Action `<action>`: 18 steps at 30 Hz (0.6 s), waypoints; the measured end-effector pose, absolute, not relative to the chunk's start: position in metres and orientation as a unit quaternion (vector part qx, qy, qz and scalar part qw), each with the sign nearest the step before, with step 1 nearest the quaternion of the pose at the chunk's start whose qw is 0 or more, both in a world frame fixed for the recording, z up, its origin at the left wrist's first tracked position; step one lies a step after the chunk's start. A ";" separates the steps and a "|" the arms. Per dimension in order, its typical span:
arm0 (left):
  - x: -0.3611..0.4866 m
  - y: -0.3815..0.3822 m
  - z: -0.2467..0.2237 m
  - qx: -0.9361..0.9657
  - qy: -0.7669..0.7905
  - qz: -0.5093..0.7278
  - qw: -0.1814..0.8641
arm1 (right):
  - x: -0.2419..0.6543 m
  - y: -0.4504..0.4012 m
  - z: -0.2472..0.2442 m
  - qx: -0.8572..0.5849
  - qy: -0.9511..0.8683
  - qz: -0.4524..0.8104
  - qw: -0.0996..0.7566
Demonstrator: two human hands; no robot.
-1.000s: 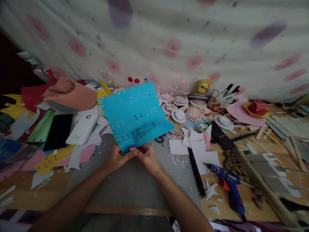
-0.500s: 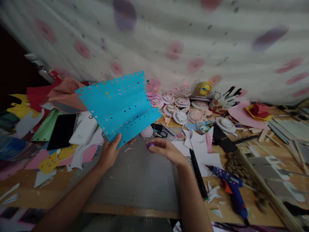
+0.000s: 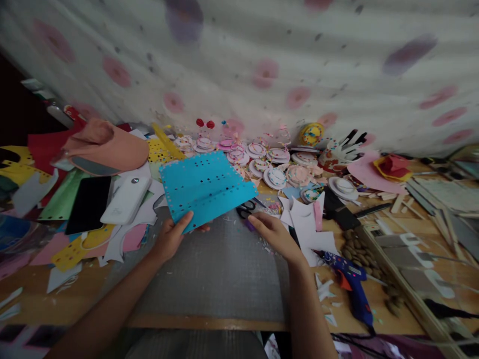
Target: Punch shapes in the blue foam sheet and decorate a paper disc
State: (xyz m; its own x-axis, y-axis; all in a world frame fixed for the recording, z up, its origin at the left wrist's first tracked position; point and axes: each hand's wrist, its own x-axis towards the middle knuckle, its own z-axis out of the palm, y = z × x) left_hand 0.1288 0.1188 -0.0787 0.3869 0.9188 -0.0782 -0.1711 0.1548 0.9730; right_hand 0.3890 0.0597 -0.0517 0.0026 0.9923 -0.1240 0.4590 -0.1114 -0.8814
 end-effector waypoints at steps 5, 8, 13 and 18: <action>0.132 0.119 -0.071 0.534 0.377 0.397 0.644 | 0.391 0.055 -0.053 -0.604 -0.521 0.456 0.396; 0.131 0.117 -0.068 0.548 0.377 0.397 0.632 | 0.375 0.056 -0.055 -0.547 -0.495 0.519 0.432; 0.126 0.110 -0.067 0.563 0.393 0.409 0.602 | 0.323 0.065 -0.066 -0.422 -0.484 0.640 0.421; 0.127 0.105 -0.066 0.578 0.419 0.403 0.573 | 0.290 0.071 -0.089 -0.361 -0.437 0.671 0.477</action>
State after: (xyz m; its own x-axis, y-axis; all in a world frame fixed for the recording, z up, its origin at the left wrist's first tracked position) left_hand 0.1266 0.1049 -0.0663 0.3244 0.9458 -0.0147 0.0228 0.0078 0.9997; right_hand 0.2902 0.0714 -0.0889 -0.2838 0.9566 -0.0669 -0.3254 -0.1617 -0.9317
